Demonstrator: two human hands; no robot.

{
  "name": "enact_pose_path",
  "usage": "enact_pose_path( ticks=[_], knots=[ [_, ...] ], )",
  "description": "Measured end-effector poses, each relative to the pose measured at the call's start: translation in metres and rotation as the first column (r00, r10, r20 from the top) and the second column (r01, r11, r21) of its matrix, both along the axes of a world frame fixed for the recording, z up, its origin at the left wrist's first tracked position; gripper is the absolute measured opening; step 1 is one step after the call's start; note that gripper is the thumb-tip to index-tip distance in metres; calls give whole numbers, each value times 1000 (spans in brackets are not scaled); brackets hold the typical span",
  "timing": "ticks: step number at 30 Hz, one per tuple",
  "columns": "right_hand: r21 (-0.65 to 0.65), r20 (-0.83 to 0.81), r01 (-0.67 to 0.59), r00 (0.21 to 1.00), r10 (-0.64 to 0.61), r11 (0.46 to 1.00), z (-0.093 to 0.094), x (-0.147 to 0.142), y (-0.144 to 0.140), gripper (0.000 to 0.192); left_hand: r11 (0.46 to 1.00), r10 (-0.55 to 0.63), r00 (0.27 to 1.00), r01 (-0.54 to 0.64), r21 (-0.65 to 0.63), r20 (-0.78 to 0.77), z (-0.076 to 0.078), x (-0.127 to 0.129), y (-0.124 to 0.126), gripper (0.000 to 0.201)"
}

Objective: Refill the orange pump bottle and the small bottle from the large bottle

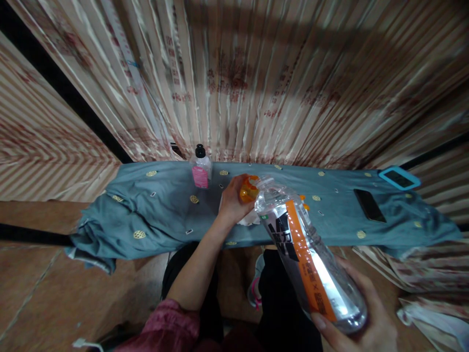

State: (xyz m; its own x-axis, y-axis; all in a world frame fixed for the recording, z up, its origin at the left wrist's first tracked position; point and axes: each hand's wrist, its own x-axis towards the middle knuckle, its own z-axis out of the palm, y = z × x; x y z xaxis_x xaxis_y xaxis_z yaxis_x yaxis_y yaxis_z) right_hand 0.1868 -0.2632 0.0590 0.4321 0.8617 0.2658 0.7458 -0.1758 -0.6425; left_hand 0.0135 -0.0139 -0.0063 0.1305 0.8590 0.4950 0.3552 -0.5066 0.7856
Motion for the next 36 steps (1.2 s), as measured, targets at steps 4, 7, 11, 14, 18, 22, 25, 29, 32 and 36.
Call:
enact_pose_path(
  ticks=[4, 7, 11, 14, 18, 22, 25, 29, 32, 36],
  knots=[
    [2, -55, 19, 998, -19, 1000, 1, -2, 0, 72, 1000, -7, 1000, 7, 1, 2, -1, 0, 1, 56],
    [-13, -81, 30, 996, -31, 999, 3, -4, 0, 71, 1000, -8, 1000, 8, 1, 3, 0, 0, 1, 55],
    [-14, -53, 32, 998, -32, 999, 5, -5, 0, 70, 1000, -5, 1000, 5, -7, 9, 1, 0, 0, 57],
    [-6, -50, 23, 998, -24, 1000, 6, -5, 1, 70, 1000, -2, 1000, 2, -13, 3, 1, 0, 0, 58],
    [-7, -52, 23, 998, -24, 1000, 6, -6, 1, 70, 1000, -7, 1000, 6, -14, -9, 1, -1, 0, 56],
    [-7, -79, 36, 996, -36, 999, 7, -8, 0, 72, 1000, -11, 1000, 11, -16, -1, 1, -2, 0, 56],
    [-14, -88, 44, 995, -45, 999, 7, -8, -1, 72, 1000, -16, 1000, 17, -17, 4, 1, -2, 0, 58],
    [-14, -62, 42, 997, -43, 999, 7, -7, -2, 71, 999, -22, 1000, 22, -23, 13, 2, -2, -1, 56],
    [-16, -50, 47, 998, -47, 999, 7, -6, -2, 71, 999, -31, 999, 32, -20, 25, 2, -1, -1, 56],
    [-22, -23, 41, 999, -41, 999, 8, -5, -3, 72, 1000, -19, 1000, 20, -22, 18, 1, -1, -1, 55]
  ],
)
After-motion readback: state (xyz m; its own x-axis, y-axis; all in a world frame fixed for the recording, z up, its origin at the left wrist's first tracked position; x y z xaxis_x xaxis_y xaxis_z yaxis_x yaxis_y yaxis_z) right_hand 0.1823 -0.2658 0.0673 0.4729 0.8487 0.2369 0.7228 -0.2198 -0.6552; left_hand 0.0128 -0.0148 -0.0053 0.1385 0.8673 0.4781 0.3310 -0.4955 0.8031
